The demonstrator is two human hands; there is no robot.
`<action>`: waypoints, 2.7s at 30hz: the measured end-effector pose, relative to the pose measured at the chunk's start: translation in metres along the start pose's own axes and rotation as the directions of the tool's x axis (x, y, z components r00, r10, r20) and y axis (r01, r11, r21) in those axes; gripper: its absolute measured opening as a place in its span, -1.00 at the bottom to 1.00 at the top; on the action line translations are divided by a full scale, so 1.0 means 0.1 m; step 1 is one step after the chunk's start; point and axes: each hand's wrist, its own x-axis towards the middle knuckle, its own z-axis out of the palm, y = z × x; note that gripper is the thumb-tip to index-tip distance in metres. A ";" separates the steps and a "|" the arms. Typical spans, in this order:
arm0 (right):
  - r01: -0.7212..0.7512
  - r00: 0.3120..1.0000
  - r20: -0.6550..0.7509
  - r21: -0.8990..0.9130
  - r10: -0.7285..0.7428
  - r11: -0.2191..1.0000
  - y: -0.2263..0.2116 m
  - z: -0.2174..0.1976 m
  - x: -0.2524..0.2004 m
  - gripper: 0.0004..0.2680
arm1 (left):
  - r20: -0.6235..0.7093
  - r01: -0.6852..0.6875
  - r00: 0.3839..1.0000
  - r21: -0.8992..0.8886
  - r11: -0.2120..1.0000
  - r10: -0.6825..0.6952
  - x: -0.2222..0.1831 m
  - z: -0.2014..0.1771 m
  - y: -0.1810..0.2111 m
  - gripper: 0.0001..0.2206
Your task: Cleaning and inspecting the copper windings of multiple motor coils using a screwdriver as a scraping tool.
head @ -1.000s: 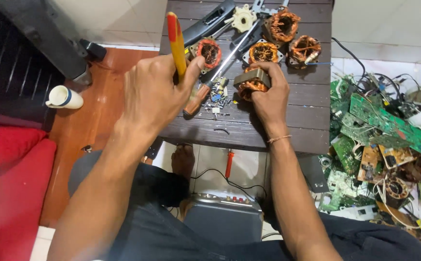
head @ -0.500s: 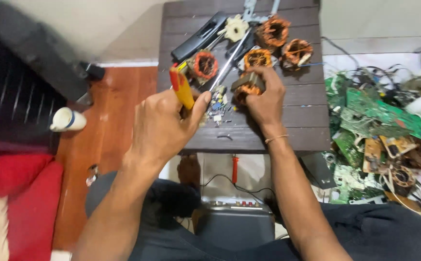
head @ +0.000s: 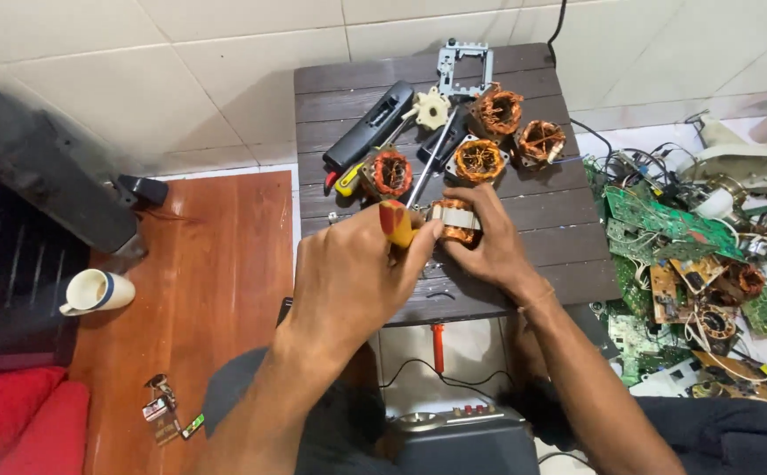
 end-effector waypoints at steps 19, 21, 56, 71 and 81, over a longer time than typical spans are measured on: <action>-0.265 0.872 0.402 -0.091 0.279 0.960 -0.69 -0.55 0.36 -0.47 | -0.028 0.017 0.999 -0.180 0.984 -0.022 0.18 -0.02 0.05 -0.68; -0.225 0.922 0.336 0.054 0.194 0.973 -0.57 -0.63 0.25 -0.44 | 0.034 0.041 0.999 -0.135 0.990 -0.037 0.19 0.04 0.07 -0.65; -0.014 0.815 0.579 -0.041 0.035 0.999 0.38 -0.85 -0.18 -0.59 | 0.314 0.109 0.948 -0.148 0.983 -0.058 0.23 0.77 -0.04 -0.84; 0.094 0.856 0.516 -0.084 -0.037 0.992 0.05 -0.88 0.00 -0.61 | 0.291 0.052 0.956 -0.243 0.969 0.021 0.17 0.65 0.16 -0.79; 0.110 0.821 0.569 -0.076 -0.048 0.991 0.27 -0.84 -0.09 -0.62 | 0.219 0.004 0.972 -0.360 0.933 0.080 0.09 0.92 0.12 -0.83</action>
